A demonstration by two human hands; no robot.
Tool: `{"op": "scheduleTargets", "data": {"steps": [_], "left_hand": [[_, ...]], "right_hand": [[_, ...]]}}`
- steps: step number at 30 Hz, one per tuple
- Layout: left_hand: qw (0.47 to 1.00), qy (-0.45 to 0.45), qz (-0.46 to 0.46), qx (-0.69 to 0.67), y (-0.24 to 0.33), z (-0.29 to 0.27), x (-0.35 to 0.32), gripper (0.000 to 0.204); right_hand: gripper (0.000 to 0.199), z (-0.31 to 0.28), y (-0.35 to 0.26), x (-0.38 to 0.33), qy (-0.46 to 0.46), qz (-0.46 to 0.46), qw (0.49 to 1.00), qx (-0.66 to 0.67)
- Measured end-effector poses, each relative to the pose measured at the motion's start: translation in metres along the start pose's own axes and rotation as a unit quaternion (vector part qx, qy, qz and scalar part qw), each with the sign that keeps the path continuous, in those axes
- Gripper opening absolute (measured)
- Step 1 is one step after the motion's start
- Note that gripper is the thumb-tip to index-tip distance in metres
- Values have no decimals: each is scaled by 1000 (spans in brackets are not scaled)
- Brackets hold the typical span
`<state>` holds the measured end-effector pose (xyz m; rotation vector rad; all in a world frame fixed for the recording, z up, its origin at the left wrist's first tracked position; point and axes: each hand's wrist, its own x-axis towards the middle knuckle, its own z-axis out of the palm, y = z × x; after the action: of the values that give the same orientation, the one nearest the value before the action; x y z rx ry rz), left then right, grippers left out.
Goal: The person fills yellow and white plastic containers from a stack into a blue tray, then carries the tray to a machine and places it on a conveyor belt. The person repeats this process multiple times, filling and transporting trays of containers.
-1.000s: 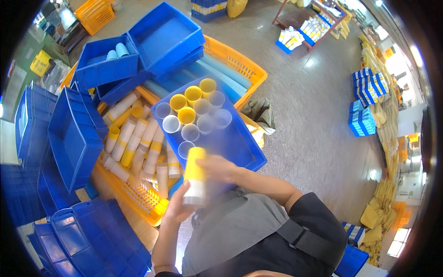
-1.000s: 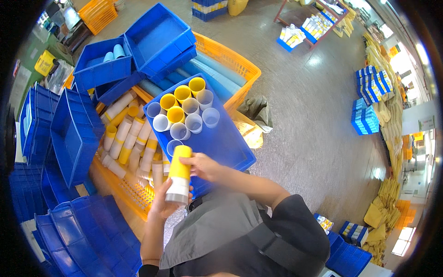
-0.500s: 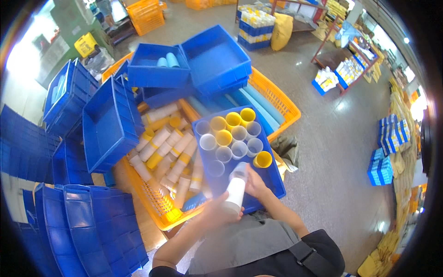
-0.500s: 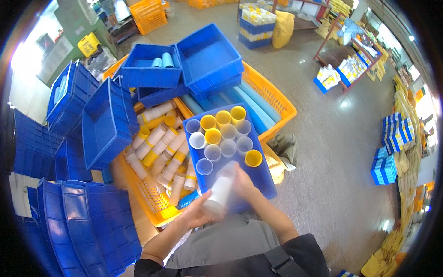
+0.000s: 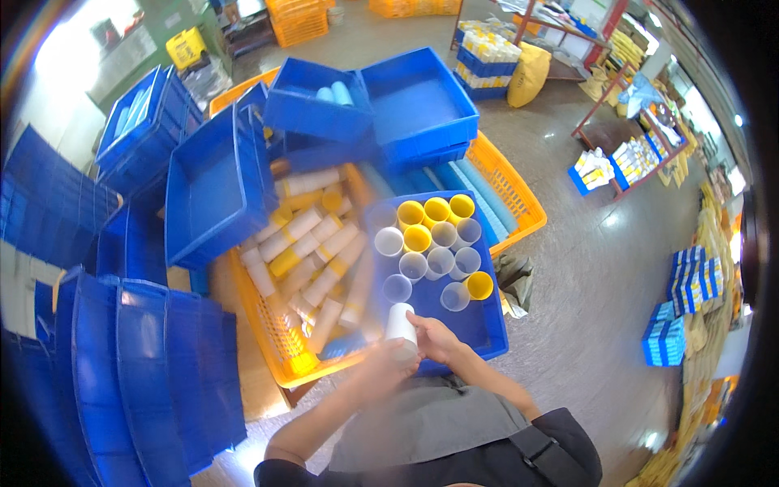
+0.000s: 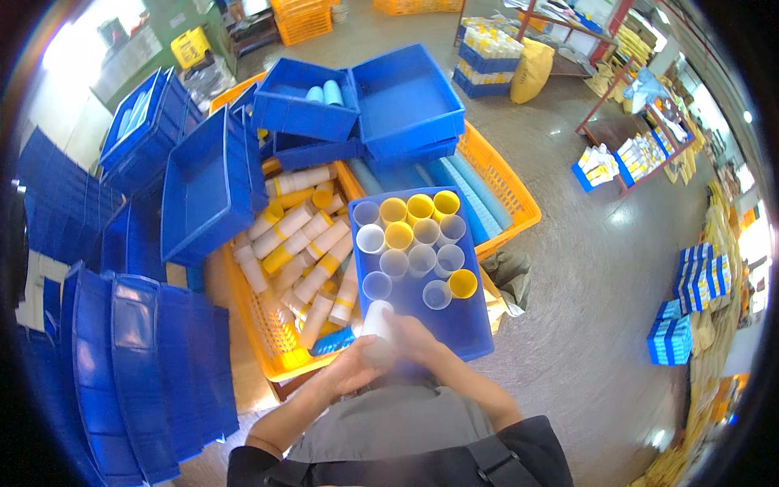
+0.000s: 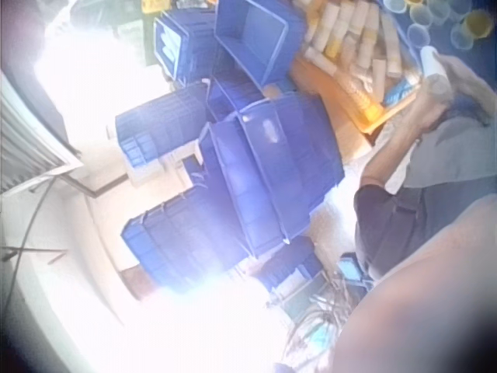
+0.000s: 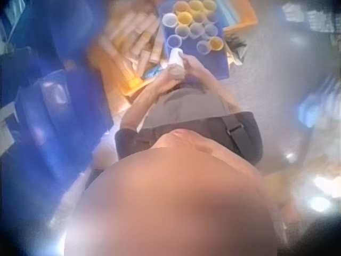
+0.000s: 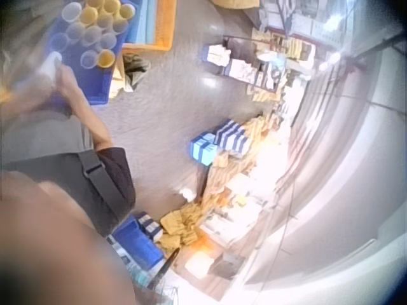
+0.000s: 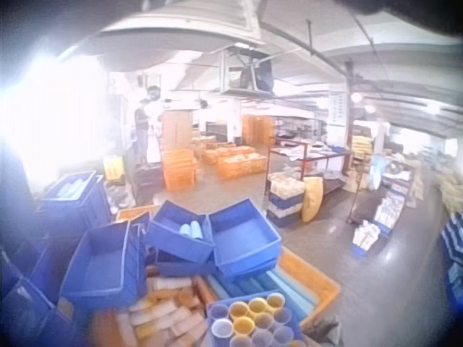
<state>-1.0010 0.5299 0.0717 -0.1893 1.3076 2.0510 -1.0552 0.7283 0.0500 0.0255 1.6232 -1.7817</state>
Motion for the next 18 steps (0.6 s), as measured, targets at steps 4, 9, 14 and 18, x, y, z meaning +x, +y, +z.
{"op": "scheduleTargets", "data": {"steps": [4, 9, 14, 18], "left_hand": [[993, -64, 16, 94, 7, 0, -9, 37], [961, -10, -153, -231, 41, 31, -43, 34], [923, -46, -162, -346, 43, 35, -38, 46], [992, -33, -26, -118, 9, 15, 12, 46]], "right_hand": [[40, 25, -24, -11, 38, 145, 913, 380], [45, 17, -37, -4, 151, 59, 876, 453], [51, -14, -37, -6, 109, 32, 856, 504], [76, -12, -38, -17, 158, -29, 835, 526]]}}
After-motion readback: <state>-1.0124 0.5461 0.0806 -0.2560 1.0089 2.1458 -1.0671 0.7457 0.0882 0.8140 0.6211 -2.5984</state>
